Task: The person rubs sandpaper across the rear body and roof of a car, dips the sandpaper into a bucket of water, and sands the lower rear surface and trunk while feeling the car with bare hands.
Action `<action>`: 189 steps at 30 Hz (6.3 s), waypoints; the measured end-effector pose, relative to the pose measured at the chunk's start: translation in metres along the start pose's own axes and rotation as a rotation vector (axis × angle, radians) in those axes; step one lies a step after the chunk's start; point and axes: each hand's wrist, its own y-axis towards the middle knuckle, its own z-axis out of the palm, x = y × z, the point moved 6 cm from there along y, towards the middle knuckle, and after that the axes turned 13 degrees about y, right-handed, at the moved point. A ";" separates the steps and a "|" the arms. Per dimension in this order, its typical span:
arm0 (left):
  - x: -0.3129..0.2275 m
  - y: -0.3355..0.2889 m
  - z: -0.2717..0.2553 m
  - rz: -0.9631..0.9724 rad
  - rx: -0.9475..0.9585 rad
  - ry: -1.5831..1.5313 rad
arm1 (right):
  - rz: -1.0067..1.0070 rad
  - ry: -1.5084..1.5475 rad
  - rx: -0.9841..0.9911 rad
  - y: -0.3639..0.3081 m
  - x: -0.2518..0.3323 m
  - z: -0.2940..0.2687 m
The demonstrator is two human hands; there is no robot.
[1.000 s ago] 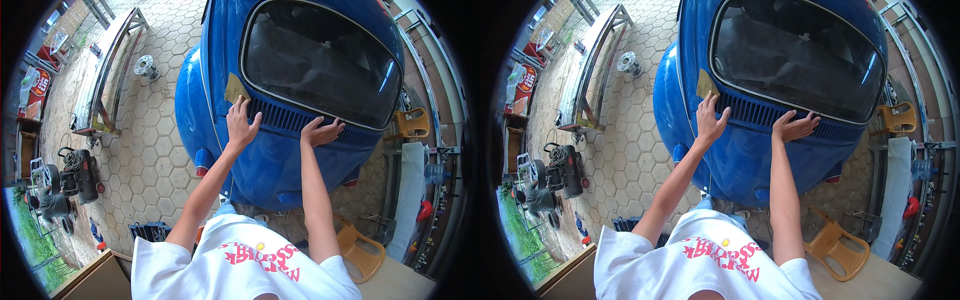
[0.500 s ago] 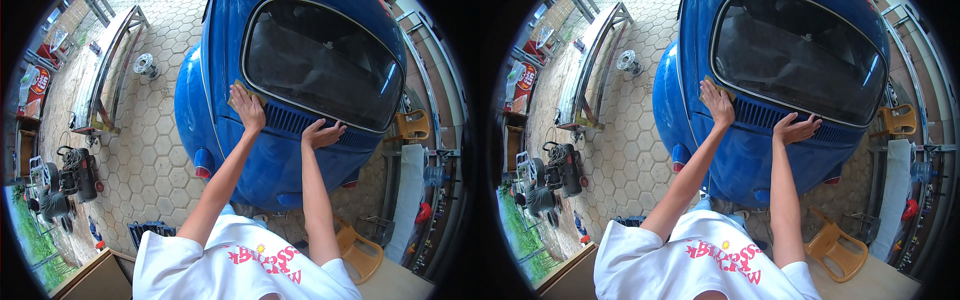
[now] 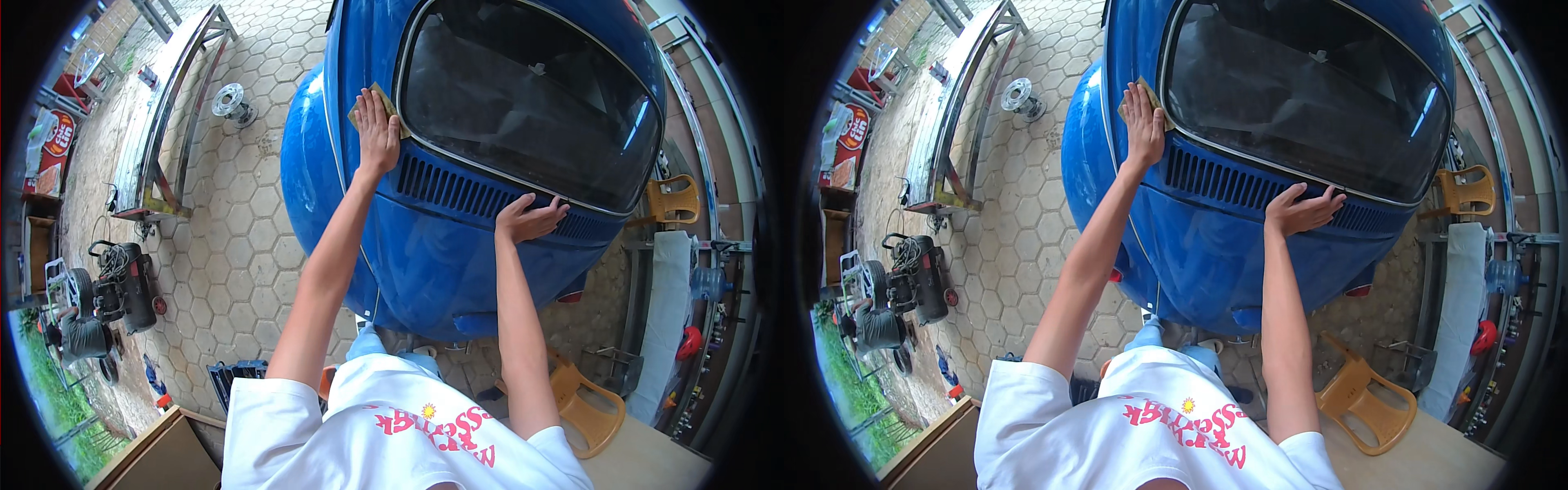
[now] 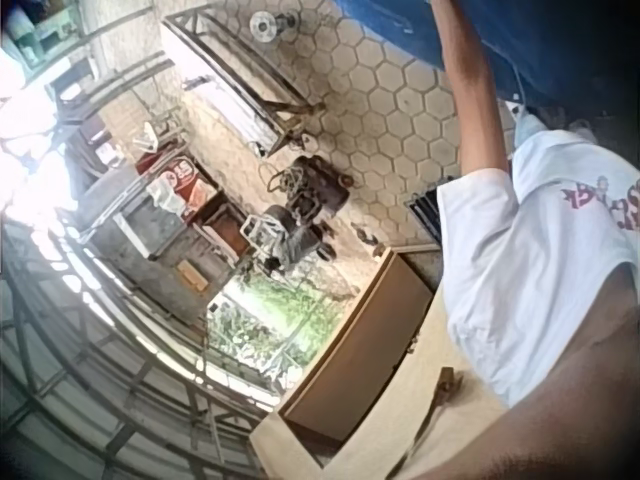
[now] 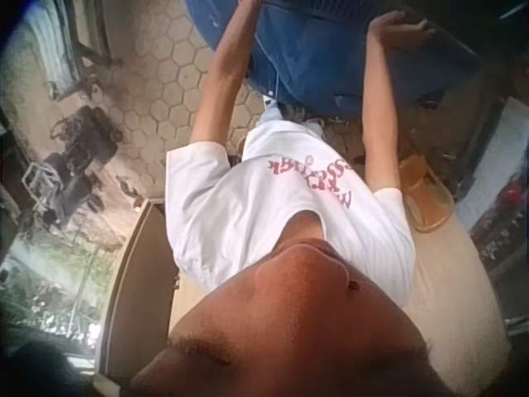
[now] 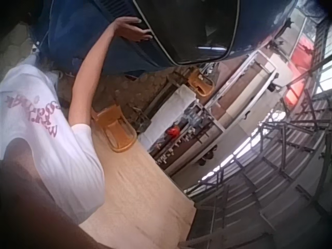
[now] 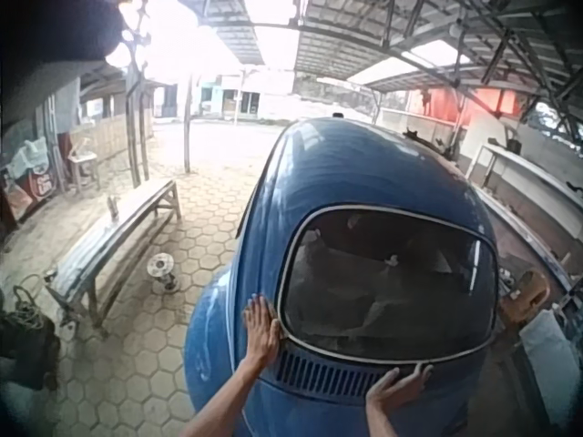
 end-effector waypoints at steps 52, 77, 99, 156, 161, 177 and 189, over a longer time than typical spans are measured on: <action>-0.026 -0.066 0.018 0.053 0.020 -0.090 | 0.045 -0.018 0.027 -0.005 -0.007 0.001; -0.043 -0.026 0.013 -0.169 -0.060 -0.077 | 0.042 -0.016 0.024 -0.004 -0.013 0.004; 0.047 -0.134 0.016 -0.037 0.026 -0.015 | -0.037 -0.010 0.021 -0.001 -0.004 -0.006; -0.066 -0.123 0.022 -0.011 0.003 0.043 | 0.036 0.007 0.067 -0.009 -0.003 -0.004; -0.101 -0.018 0.002 0.042 -0.037 0.140 | 0.003 0.028 0.022 -0.003 0.004 -0.007; -0.115 -0.122 -0.031 0.141 0.154 -0.403 | 0.006 0.374 0.182 -0.019 -0.014 -0.021; -0.215 -0.146 -0.018 -0.058 0.690 -0.974 | 0.291 1.073 0.594 -0.021 0.025 -0.107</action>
